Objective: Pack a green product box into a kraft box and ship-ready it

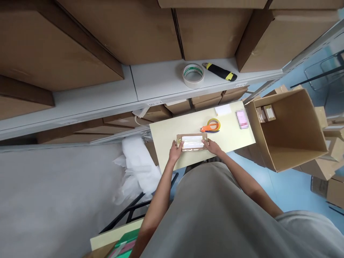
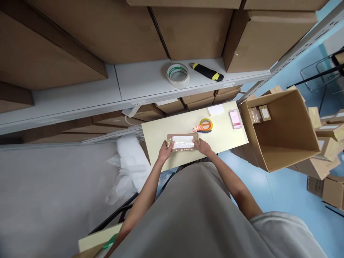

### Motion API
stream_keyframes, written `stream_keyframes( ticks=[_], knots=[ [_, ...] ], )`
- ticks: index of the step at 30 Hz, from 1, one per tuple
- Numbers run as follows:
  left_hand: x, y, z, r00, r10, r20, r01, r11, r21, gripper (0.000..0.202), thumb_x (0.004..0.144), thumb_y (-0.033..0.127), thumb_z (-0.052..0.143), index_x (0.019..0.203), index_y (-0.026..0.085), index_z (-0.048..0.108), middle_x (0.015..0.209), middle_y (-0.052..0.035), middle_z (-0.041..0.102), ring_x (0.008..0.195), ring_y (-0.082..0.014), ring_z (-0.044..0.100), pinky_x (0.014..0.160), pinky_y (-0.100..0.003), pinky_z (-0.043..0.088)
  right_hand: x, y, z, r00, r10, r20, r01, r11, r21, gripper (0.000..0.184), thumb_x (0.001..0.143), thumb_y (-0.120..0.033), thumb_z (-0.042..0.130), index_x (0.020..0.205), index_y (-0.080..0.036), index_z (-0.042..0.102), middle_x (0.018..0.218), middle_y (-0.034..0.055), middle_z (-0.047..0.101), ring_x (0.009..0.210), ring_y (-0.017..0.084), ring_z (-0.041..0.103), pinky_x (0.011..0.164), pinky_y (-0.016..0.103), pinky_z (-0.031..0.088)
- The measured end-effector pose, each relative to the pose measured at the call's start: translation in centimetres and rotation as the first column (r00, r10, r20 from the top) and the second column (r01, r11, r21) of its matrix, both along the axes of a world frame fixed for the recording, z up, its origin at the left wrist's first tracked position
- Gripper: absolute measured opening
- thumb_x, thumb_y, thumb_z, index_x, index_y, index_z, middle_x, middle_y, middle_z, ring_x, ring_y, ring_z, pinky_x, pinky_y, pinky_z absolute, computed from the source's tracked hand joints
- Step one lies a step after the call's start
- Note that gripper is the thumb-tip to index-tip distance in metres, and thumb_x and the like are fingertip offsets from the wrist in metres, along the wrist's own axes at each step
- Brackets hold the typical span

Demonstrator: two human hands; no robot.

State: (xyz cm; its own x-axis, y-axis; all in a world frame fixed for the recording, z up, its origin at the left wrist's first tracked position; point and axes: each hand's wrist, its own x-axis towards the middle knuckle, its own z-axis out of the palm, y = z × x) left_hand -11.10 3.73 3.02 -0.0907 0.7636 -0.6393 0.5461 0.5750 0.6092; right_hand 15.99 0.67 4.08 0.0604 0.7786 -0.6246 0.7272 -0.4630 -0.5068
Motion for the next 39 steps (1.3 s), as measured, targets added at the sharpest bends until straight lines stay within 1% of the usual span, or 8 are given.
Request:
stream_keyframes(
  ticks=[4, 10, 16, 21, 25, 29, 34, 39],
  knots=[
    [2.3, -1.9, 1.4, 0.97, 0.176, -0.165, -0.136, 0.964, 0.23, 0.096, 0.106, 0.056, 0.059, 0.174, -0.005, 0.031, 0.183, -0.0343, 0.032, 0.176, -0.038, 0.031, 0.143, -0.046, 0.026, 3.4, 2.6, 0.6, 0.97, 0.149, 0.19, -0.175, 0.976, 0.127, 0.051, 0.122, -0.042, 0.04, 0.16, -0.013, 0.057, 0.155, 0.0237, 0.069, 0.145, 0.033, 0.065, 0.12, 0.043, 0.05],
    [8.5, -3.2, 3.2, 0.924, 0.311, -0.224, -0.203, 0.892, 0.403, 0.074, 0.11, 0.054, 0.053, 0.168, 0.009, 0.048, 0.182, -0.028, 0.039, 0.175, -0.0376, 0.032, 0.144, -0.054, 0.027, 6.4, 8.1, -1.7, 0.82, 0.496, 0.287, -0.538, 0.839, 0.087, 0.052, 0.106, -0.02, 0.066, 0.155, -0.003, 0.059, 0.157, 0.0316, 0.064, 0.149, 0.039, 0.056, 0.133, 0.05, 0.036],
    [15.3, -3.8, 4.6, 0.921, 0.345, -0.183, -0.233, 0.861, 0.453, 0.054, 0.109, 0.042, 0.058, 0.156, 0.015, 0.063, 0.173, -0.0236, 0.054, 0.169, -0.0361, 0.045, 0.141, -0.057, 0.035, 6.8, 9.5, -3.7, 0.783, 0.562, 0.267, -0.594, 0.802, 0.052, 0.049, 0.101, -0.005, 0.05, 0.148, -0.001, 0.062, 0.13, 0.0333, 0.078, 0.13, 0.037, 0.072, 0.124, 0.049, 0.045],
    [18.6, -4.7, 5.3, 0.96, 0.277, 0.031, -0.271, 0.901, 0.338, 0.04, 0.106, 0.032, 0.06, 0.141, 0.022, 0.075, 0.152, -0.015, 0.076, 0.147, -0.0334, 0.07, 0.13, -0.054, 0.053, 7.8, 9.7, -2.2, 0.816, 0.503, 0.285, -0.544, 0.835, 0.084, 0.051, 0.109, -0.018, 0.045, 0.157, -0.008, 0.057, 0.131, 0.0296, 0.08, 0.127, 0.039, 0.077, 0.11, 0.05, 0.058],
    [19.6, -2.6, 5.4, 0.896, 0.3, 0.326, -0.379, 0.901, 0.213, 0.039, 0.1, 0.032, 0.066, 0.136, 0.02, 0.075, 0.142, -0.0167, 0.081, 0.127, -0.03, 0.081, 0.122, -0.049, 0.059, 8.5, 8.9, 1.8, 0.893, 0.37, 0.256, -0.422, 0.885, 0.197, 0.055, 0.114, -0.04, 0.043, 0.16, -0.012, 0.055, 0.127, 0.0231, 0.082, 0.115, 0.039, 0.082, 0.1, 0.049, 0.064],
    [19.6, 0.8, 7.6, 0.781, 0.322, 0.536, -0.516, 0.815, 0.263, 0.034, 0.092, 0.034, 0.07, 0.121, 0.018, 0.074, 0.12, -0.0141, 0.085, 0.113, -0.0261, 0.083, 0.112, -0.045, 0.065, 7.8, 7.4, 7.9, 0.957, 0.264, 0.116, -0.289, 0.875, 0.389, 0.053, 0.111, -0.05, 0.051, 0.15, -0.018, 0.063, 0.127, 0.0219, 0.083, 0.114, 0.041, 0.082, 0.1, 0.051, 0.065],
    [16.7, 3.7, 13.6, 0.591, 0.274, 0.758, -0.679, 0.677, 0.284, 0.028, 0.083, 0.039, 0.078, 0.102, 0.02, 0.075, 0.093, -0.0054, 0.082, 0.093, -0.0236, 0.083, 0.096, -0.043, 0.071, 4.0, 8.3, 16.4, 0.957, 0.289, 0.002, -0.22, 0.724, 0.653, 0.046, 0.112, -0.049, 0.055, 0.147, -0.021, 0.063, 0.131, 0.02, 0.081, 0.119, 0.039, 0.08, 0.101, 0.052, 0.066],
    [10.6, 7.3, 20.1, 0.46, 0.158, 0.874, -0.739, 0.613, 0.278, 0.037, 0.084, 0.04, 0.083, 0.115, 0.02, 0.078, 0.118, -0.0106, 0.085, 0.117, -0.0289, 0.083, 0.111, -0.048, 0.067, -2.2, 14.5, 24.0, 0.909, 0.406, 0.091, -0.314, 0.526, 0.79, 0.042, 0.114, -0.045, 0.055, 0.148, -0.02, 0.06, 0.133, 0.0193, 0.079, 0.12, 0.037, 0.079, 0.102, 0.049, 0.064]
  ],
)
